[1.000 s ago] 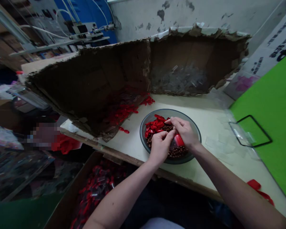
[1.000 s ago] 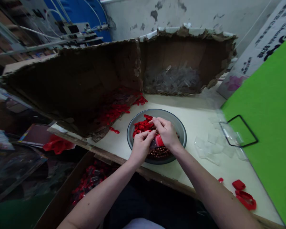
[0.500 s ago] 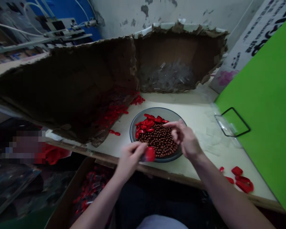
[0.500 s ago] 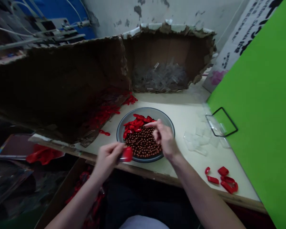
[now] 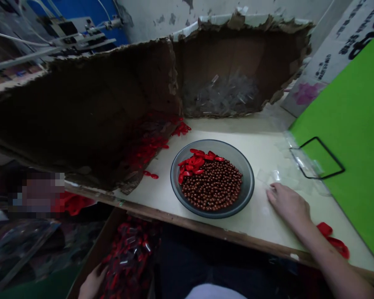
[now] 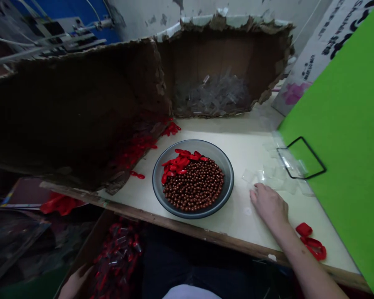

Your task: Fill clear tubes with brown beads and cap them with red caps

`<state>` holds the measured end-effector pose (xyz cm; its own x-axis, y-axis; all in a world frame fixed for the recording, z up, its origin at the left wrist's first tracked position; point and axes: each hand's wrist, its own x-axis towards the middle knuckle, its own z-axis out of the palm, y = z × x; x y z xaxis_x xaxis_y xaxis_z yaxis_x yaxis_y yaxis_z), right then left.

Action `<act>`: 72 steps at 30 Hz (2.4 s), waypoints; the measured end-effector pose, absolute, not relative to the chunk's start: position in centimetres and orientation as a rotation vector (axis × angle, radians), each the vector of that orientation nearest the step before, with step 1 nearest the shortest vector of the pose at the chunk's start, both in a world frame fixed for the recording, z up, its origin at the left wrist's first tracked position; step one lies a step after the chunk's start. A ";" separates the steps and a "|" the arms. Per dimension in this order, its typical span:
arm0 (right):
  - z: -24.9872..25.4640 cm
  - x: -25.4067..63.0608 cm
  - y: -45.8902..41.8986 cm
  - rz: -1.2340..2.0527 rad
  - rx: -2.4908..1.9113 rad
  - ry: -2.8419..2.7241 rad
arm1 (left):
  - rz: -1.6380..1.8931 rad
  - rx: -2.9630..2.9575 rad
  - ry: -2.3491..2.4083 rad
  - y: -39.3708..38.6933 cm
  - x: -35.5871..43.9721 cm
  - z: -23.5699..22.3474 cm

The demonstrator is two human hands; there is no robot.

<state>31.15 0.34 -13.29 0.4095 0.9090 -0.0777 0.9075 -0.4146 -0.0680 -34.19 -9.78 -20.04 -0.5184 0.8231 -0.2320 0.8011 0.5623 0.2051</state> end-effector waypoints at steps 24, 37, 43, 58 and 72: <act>-6.6 19.9 10.9 -0.066 -1.375 -2.885 | 1.288 1.853 1.444 6.1 -0.4 -8.0; -6.0 19.3 9.9 1.433 -1.189 -1.976 | 1.258 1.760 1.432 6.3 -0.8 -7.8; -4.0 18.4 8.3 1.487 -1.131 -1.507 | 1.209 1.516 1.131 6.6 -0.8 -6.5; -1.5 19.2 7.4 1.321 -1.157 -1.445 | 1.147 1.018 0.780 6.5 0.6 -3.5; -5.0 20.2 9.6 -0.050 -1.352 -2.829 | 1.342 1.357 1.252 7.7 -0.7 -7.2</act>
